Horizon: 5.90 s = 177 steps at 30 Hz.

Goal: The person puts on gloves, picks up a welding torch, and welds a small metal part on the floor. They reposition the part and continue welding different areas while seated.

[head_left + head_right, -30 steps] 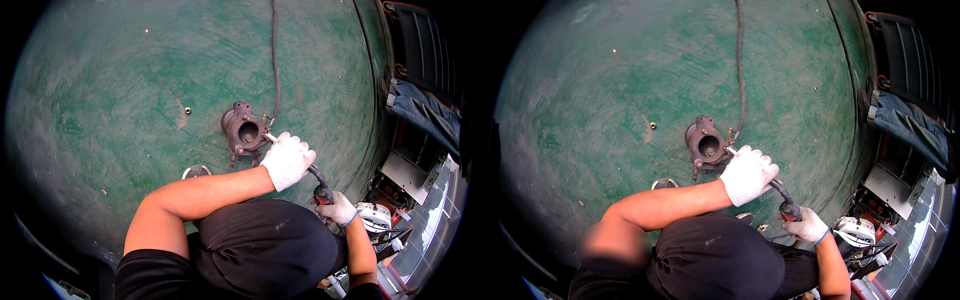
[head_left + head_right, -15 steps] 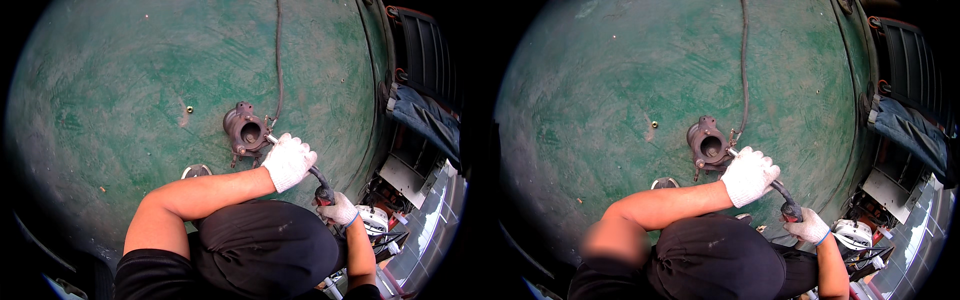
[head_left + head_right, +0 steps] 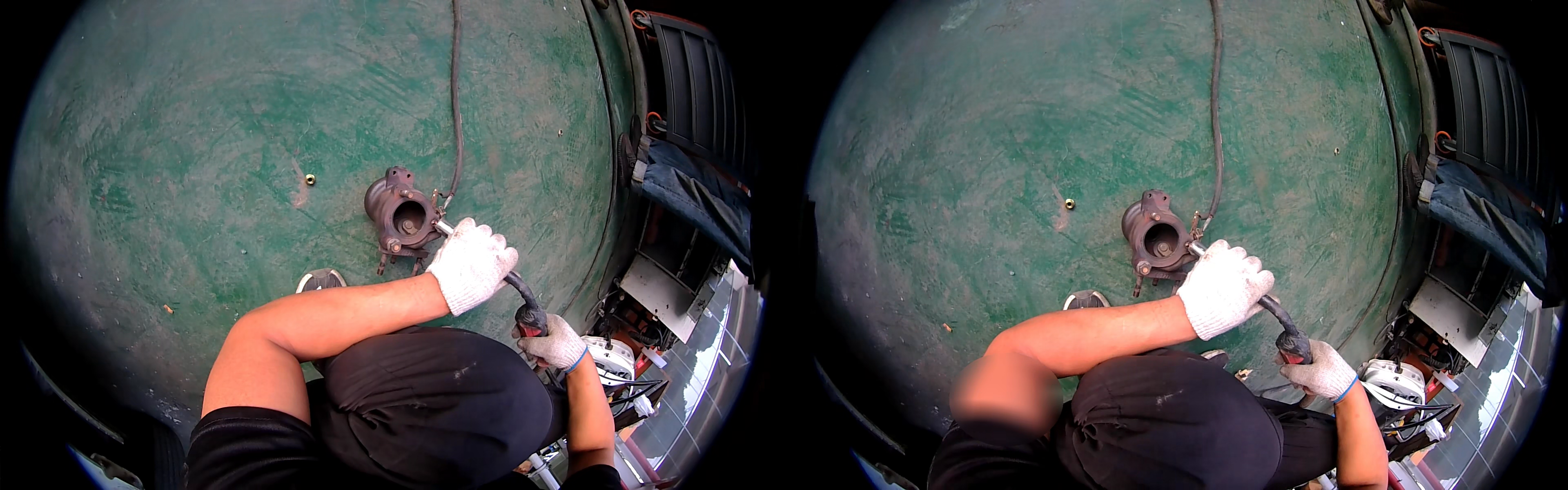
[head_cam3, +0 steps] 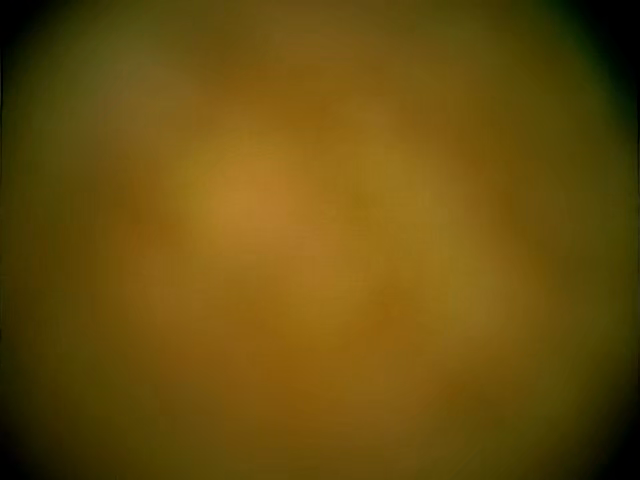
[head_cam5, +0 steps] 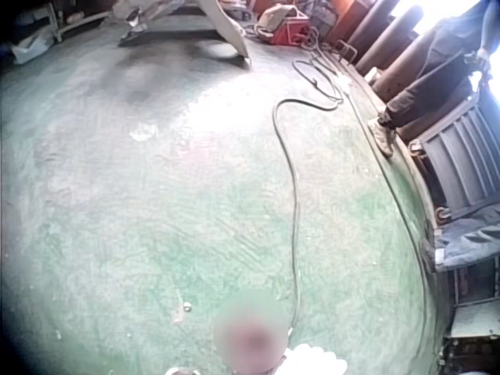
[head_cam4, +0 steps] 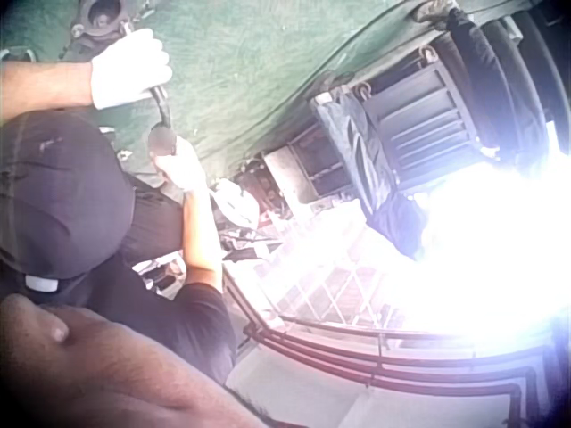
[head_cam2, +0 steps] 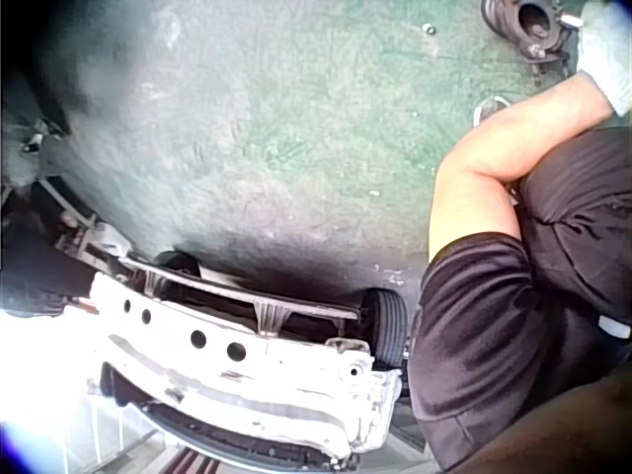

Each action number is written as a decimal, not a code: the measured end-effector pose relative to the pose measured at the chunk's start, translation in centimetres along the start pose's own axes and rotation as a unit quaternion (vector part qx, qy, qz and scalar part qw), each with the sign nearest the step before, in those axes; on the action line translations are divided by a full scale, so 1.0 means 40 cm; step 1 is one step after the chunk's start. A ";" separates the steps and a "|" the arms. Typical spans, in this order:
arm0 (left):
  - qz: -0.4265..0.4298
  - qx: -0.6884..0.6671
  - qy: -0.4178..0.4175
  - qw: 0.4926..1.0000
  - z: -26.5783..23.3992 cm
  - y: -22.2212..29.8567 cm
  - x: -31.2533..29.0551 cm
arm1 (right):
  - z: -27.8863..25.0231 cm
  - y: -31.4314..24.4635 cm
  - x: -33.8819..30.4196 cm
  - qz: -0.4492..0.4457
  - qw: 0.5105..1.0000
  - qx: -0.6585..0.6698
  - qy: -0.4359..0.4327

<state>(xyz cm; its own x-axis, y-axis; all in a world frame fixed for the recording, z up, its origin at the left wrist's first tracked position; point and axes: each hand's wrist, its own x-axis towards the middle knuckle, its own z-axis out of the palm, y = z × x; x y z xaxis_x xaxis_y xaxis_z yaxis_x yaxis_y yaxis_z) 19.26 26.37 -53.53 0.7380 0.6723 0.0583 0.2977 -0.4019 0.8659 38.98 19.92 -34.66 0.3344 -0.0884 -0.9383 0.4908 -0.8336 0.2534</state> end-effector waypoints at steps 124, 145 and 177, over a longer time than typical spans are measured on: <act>0.050 0.001 -0.010 0.999 0.096 0.014 -0.010 | 0.048 0.171 0.078 -0.080 0.991 0.093 -0.058; 0.057 0.032 0.043 0.997 0.124 -0.011 -0.025 | 0.059 0.129 0.071 -0.084 0.994 0.043 -0.051; 0.039 0.050 0.021 0.998 0.112 -0.005 -0.015 | 0.053 0.102 0.036 -0.085 0.995 0.040 -0.042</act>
<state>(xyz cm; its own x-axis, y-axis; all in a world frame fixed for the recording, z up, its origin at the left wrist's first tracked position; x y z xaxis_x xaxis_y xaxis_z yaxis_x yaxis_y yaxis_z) 21.46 23.27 -55.97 0.7363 0.6608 0.1460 0.3008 -0.5128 0.8041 39.75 15.23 -35.50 0.1826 0.0152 -0.9831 0.4677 -0.8809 0.0732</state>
